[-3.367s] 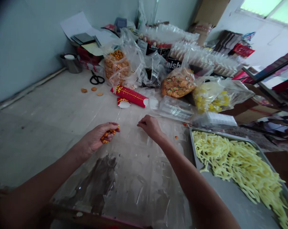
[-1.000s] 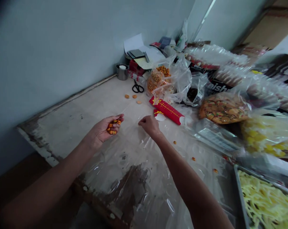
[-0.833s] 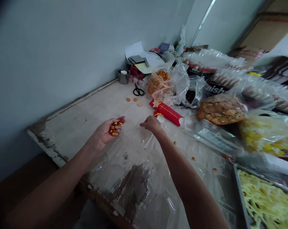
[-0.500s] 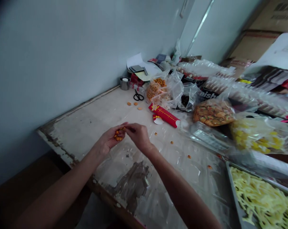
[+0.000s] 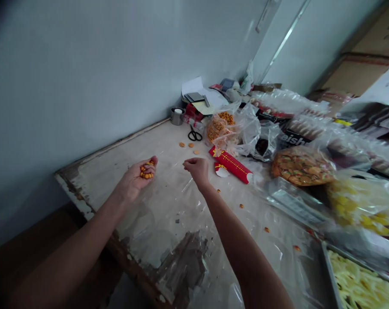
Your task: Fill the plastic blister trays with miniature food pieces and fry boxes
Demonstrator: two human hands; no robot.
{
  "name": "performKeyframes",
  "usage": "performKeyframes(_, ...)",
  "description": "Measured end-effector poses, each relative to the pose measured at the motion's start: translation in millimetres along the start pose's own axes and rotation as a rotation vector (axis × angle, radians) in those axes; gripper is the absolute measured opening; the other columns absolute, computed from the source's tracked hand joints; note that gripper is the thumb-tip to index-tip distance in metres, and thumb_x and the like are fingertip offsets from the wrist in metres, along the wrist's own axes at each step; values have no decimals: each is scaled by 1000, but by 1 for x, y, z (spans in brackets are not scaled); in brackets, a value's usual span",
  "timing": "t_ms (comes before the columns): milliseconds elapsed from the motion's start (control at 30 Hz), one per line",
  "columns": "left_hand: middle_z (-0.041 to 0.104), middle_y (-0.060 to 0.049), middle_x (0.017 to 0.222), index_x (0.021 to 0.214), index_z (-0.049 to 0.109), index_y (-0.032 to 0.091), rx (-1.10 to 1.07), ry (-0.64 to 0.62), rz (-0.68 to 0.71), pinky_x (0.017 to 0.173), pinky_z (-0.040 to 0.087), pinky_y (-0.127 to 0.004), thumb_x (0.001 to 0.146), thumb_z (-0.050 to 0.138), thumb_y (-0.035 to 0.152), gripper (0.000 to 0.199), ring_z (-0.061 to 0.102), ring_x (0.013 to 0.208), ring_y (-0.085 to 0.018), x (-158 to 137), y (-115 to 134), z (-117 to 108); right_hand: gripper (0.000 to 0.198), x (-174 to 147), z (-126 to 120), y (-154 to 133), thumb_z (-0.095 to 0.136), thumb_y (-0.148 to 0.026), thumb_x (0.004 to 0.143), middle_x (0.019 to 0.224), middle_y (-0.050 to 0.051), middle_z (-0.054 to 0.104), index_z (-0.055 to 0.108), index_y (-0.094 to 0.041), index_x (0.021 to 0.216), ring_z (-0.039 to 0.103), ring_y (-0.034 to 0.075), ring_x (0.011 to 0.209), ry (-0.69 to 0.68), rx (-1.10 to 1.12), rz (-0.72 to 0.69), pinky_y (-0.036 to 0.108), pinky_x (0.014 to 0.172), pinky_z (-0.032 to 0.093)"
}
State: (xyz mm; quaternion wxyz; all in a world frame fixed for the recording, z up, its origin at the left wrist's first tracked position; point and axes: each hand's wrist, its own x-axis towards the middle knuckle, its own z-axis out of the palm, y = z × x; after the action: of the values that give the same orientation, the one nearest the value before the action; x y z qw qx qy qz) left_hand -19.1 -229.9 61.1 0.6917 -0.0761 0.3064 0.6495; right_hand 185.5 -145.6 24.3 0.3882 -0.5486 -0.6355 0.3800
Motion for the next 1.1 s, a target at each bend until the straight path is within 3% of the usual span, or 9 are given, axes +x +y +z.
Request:
performKeyframes(167,62,-3,76,93,58,10,-113,-42,4,35,30,-10,92,42,-1,20,39,41,1,19,18,-1,8,31,33,10,72,-21,76,69,4,73,79,-18,75,68,19,72,-30,-535,-57,24,62,43)
performKeyframes(267,63,-4,78,94,60,11,-142,-94,1,36,31,-10,92,43,0,20,41,42,1,30,16,0,11,39,33,14,78,-31,78,78,6,75,78,-20,76,69,20,77,-74,-642,4,25,61,41)
performKeyframes(367,64,-3,79,97,61,12,-141,-120,-29,36,30,-10,92,45,0,21,42,43,1,34,12,-1,26,44,25,8,84,-40,73,64,6,70,72,-18,64,66,20,65,-116,-669,80,26,55,38)
performKeyframes(433,64,-3,78,97,61,13,-127,-105,-29,37,31,-10,91,46,0,20,42,44,0,34,11,-4,33,37,21,-3,87,-44,69,54,3,64,68,-18,61,61,18,54,-94,-583,47,25,52,37)
performKeyframes(533,63,-3,75,95,59,12,-118,-78,-17,37,31,-10,91,45,-1,20,40,42,0,31,10,-9,34,5,27,-26,82,-50,74,56,-1,65,72,-18,80,58,15,48,-150,-184,-139,24,48,40)
performKeyframes(667,61,-1,72,92,58,12,-128,-95,33,38,30,-11,93,45,1,17,36,40,0,22,2,-9,27,-51,55,-45,73,-44,83,77,2,74,77,-21,96,67,17,63,-278,160,-286,26,61,52)
performKeyframes(767,56,3,63,87,56,15,-147,-81,116,39,29,-11,92,49,5,14,34,38,-1,16,-6,-8,15,-73,76,-43,71,-32,81,85,4,77,79,-22,89,70,18,73,-106,151,-300,28,70,54)
performKeyframes(867,48,7,57,84,53,17,-161,-39,185,41,29,-12,91,51,8,12,35,38,-1,15,-13,-9,13,-77,86,-40,71,-24,73,81,3,76,79,-22,84,68,18,68,19,61,-287,29,67,53)
performKeyframes(1100,47,7,59,78,50,18,-186,17,242,40,26,-13,94,46,6,20,32,37,-1,33,3,2,12,-47,79,-46,68,-25,69,72,3,74,76,-19,76,67,19,64,1,99,-228,27,60,50)
